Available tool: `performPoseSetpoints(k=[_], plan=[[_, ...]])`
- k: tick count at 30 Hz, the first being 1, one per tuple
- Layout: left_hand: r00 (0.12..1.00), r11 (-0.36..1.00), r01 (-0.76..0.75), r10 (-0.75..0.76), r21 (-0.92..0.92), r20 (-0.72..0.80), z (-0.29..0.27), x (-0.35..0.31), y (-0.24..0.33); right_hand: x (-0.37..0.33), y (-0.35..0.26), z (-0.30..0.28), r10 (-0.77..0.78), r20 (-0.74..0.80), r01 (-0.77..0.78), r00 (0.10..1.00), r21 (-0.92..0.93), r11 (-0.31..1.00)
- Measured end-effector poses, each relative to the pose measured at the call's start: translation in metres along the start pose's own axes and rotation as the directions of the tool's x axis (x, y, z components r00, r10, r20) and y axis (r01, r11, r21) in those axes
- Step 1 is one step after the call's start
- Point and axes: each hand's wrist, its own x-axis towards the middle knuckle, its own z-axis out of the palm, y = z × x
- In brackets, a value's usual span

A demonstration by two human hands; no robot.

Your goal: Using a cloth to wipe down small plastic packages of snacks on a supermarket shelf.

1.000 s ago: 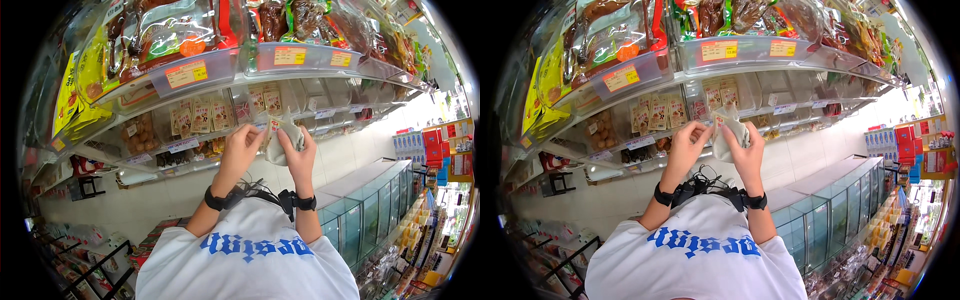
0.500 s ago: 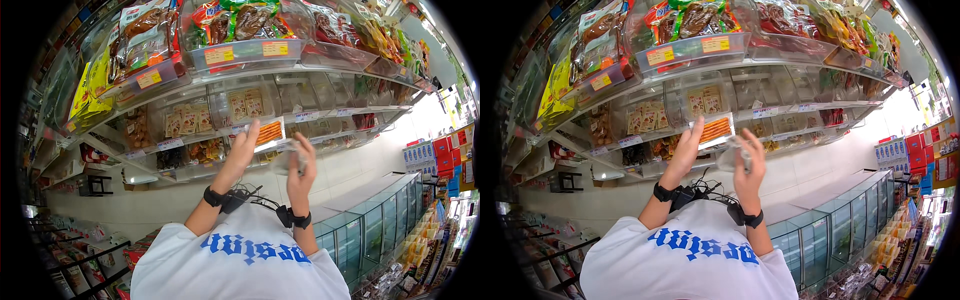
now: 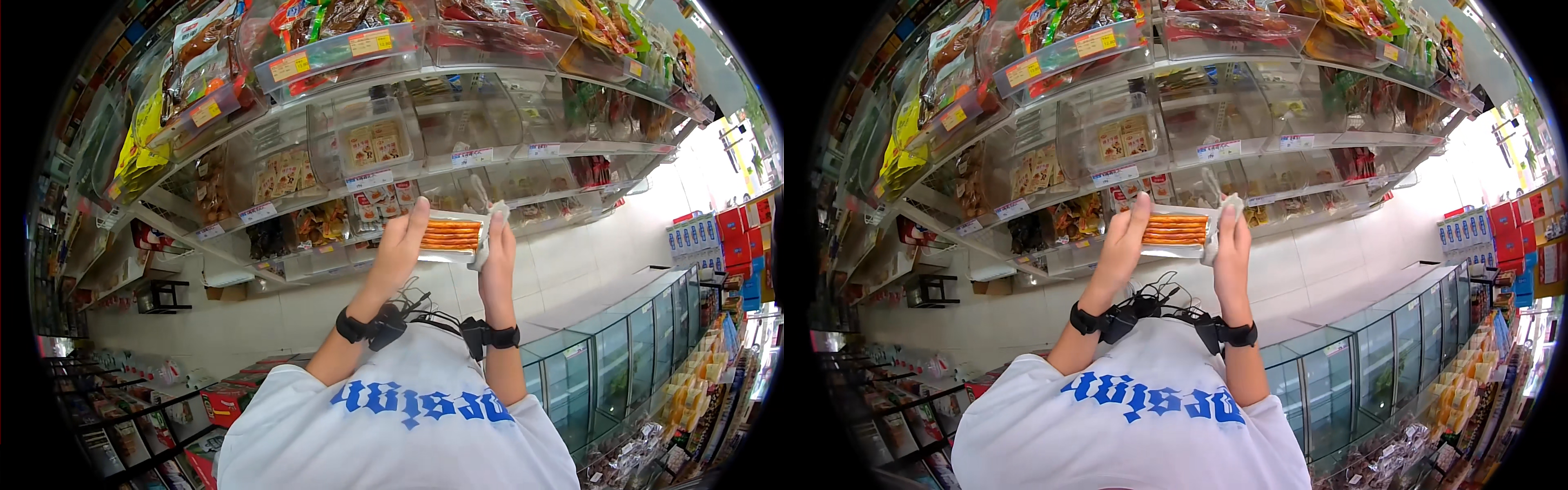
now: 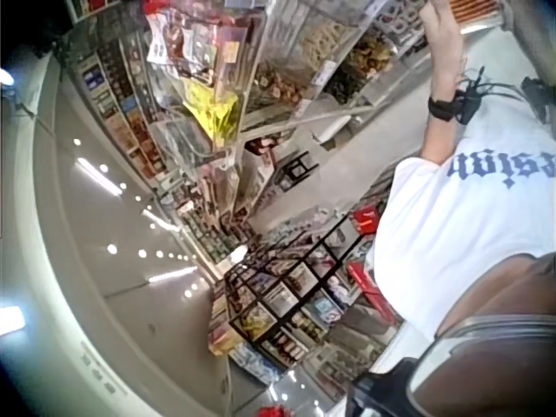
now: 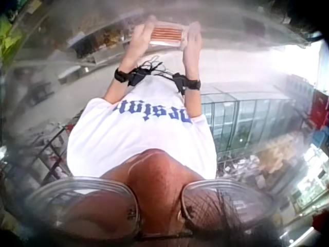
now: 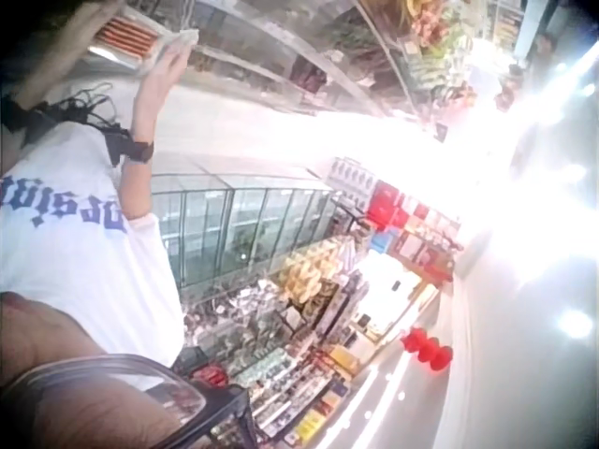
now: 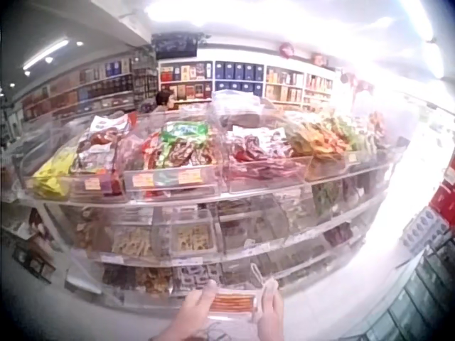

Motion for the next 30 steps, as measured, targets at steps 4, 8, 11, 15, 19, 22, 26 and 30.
performPoseSetpoints(k=[4,8,11,15,19,22,26,30], plan=[[1.000,1.000,0.014,-0.014,-0.021,-0.004,0.008,0.000,0.002,-0.018,-0.001,-0.023,0.128,0.115,-0.172,0.985,0.686,0.707],[1.000,0.998,-0.004,0.005,0.058,-0.014,0.015,0.003,-0.017,-0.030,-0.006,-0.018,-0.018,0.015,0.014,1.000,0.238,0.971],[0.993,0.993,-0.047,0.058,0.112,-0.104,0.021,0.005,-0.033,-0.027,-0.005,-0.027,-0.138,-0.056,0.134,0.989,-0.063,0.989],[0.960,0.816,0.262,-0.168,-0.515,0.223,0.028,-0.001,-0.003,-0.025,-0.015,-0.011,-0.549,0.247,0.601,0.798,-0.383,0.701],[0.966,0.625,0.247,-0.099,-0.741,0.240,0.028,-0.002,0.002,-0.038,-0.019,0.016,-0.515,0.426,0.665,0.744,-0.546,0.510],[0.967,0.603,0.253,-0.140,-0.756,0.212,0.029,-0.005,-0.006,-0.021,-0.017,0.022,-0.554,0.349,0.625,0.756,-0.637,0.452],[0.967,0.721,0.222,-0.075,-0.657,0.245,0.016,-0.002,-0.008,-0.003,-0.014,0.032,-0.557,0.277,0.586,0.783,-0.626,0.514],[0.974,0.879,0.146,-0.047,-0.453,0.222,-0.004,0.003,-0.019,0.007,-0.016,0.051,-0.573,0.218,0.569,0.790,-0.609,0.553]])
